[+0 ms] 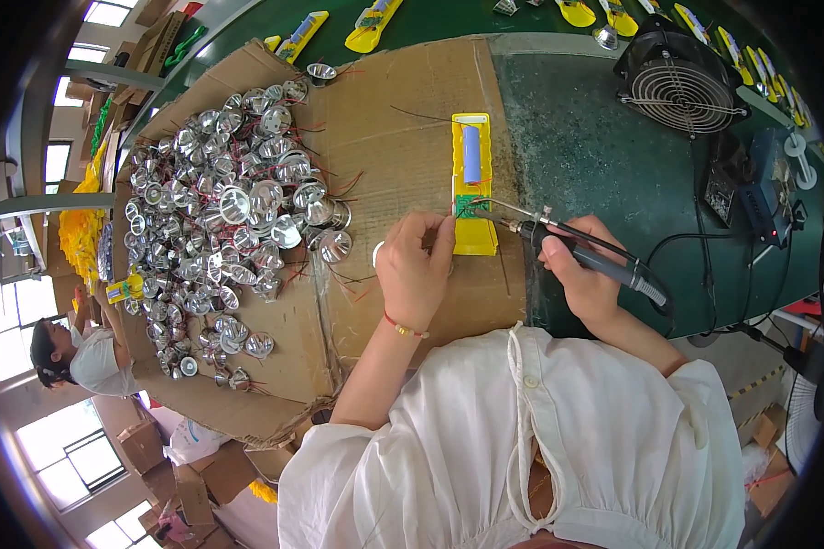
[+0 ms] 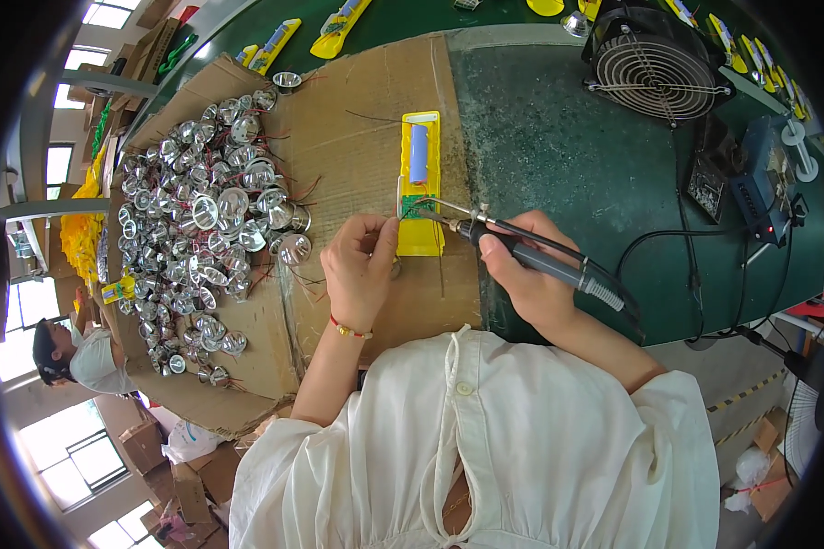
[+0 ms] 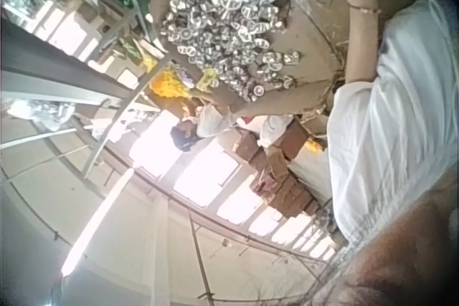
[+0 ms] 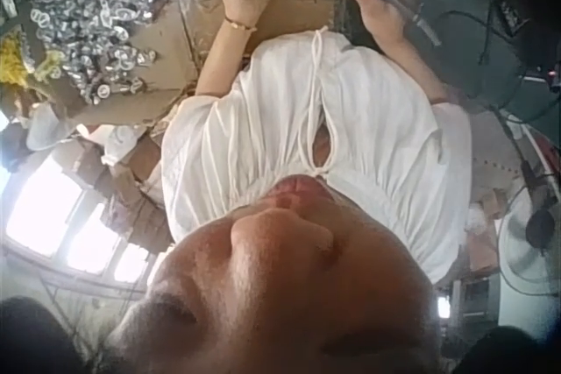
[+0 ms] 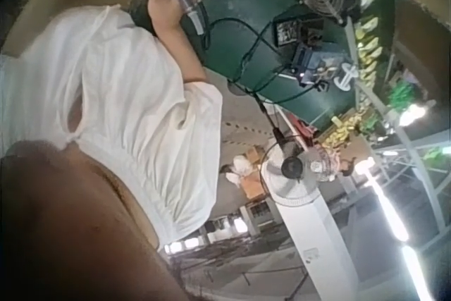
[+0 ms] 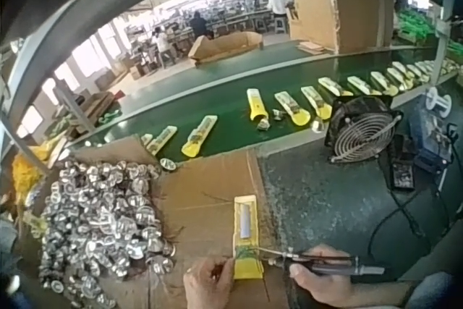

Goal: Soldering wires and components to a circuit board inside a plastic housing at an assembly station.

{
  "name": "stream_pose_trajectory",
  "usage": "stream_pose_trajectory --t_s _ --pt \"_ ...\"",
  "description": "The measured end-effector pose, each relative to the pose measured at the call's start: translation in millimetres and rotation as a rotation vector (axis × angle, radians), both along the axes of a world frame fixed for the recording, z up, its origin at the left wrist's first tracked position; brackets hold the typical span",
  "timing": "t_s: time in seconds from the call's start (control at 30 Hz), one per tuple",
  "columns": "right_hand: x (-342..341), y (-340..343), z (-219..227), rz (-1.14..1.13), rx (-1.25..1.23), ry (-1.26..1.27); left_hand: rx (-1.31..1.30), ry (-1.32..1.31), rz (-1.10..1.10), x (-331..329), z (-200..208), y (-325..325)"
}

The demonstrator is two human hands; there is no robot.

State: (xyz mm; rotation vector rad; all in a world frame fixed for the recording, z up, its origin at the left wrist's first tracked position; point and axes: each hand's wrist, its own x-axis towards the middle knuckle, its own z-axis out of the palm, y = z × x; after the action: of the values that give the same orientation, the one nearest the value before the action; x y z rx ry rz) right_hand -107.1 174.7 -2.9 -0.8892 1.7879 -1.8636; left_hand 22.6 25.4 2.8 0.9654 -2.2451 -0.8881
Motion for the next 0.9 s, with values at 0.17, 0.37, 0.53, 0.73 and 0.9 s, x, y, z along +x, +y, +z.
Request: stream_pose_trajectory --t_s 0.17,0.37,0.53,0.73,0.9 --pt "-2 8 4 -0.054 -0.033 -0.157 0.039 0.014 0.024 0 0 0" --pt "-3 13 7 -0.059 -0.015 -0.216 0.043 -0.03 0.008 1 2 -1" --pt "-2 16 3 -0.032 0.005 -0.141 0.111 0.162 -0.039 -2 8 2" --pt "0 14 1 -0.045 -0.006 -0.109 0.183 0.042 -0.113 -2 6 3" --pt "1 11 3 -0.015 0.008 -0.086 0.153 0.011 -0.113 -3 6 3"
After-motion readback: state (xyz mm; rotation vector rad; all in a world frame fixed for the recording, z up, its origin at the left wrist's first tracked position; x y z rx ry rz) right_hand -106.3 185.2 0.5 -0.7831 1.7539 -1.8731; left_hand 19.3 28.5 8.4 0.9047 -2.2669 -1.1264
